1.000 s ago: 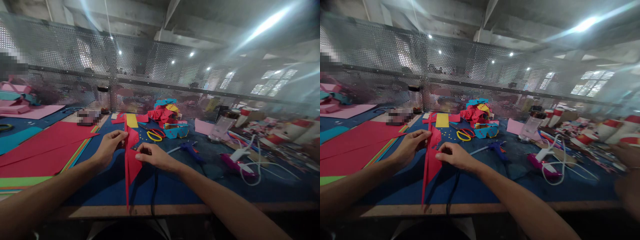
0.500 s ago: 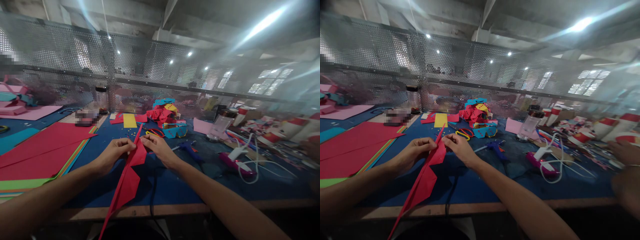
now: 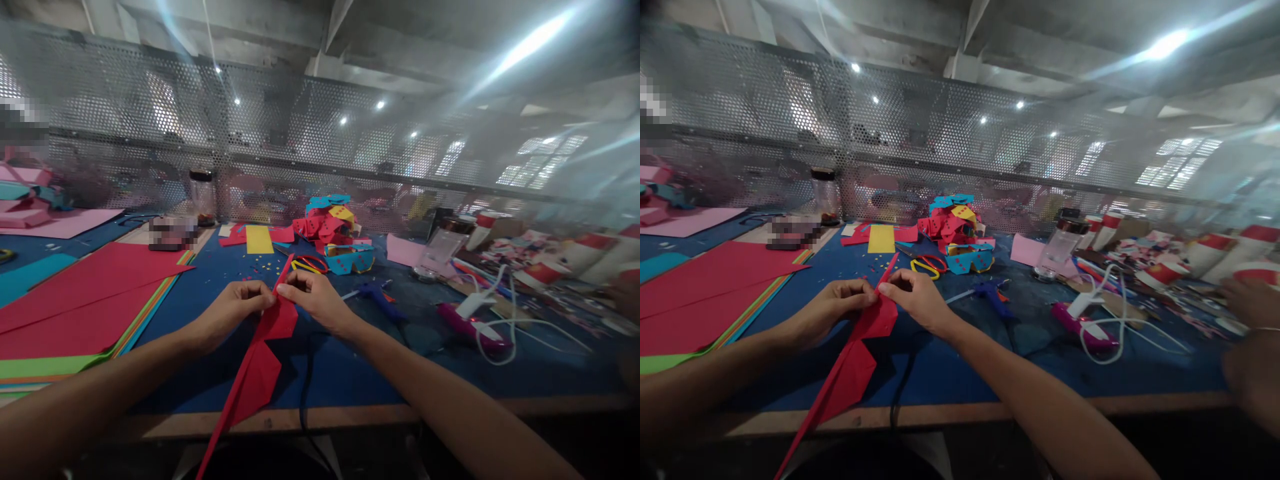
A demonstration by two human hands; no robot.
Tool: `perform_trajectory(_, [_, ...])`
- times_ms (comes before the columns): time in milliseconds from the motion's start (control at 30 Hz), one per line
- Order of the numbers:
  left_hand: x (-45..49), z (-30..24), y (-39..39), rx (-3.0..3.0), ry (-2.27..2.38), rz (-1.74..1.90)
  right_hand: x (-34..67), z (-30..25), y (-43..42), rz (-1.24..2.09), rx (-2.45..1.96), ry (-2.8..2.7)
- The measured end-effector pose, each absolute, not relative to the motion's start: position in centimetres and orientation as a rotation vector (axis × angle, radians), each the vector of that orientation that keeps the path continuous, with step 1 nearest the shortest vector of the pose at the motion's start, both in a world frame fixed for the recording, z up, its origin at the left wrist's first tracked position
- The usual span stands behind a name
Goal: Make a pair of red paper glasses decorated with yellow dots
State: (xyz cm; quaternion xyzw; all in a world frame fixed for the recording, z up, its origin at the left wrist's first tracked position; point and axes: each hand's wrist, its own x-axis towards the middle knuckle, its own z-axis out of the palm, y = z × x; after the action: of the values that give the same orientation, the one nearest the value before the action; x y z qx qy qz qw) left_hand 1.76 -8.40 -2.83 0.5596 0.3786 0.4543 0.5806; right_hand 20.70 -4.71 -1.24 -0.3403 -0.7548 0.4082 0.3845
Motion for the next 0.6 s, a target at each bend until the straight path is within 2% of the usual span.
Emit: perform_trajectory(600, [2.16,-2.44,-8.56,1.315,0.951,1.087,20.44,-1.63,-5.23,0.928,-0.869,-1.997])
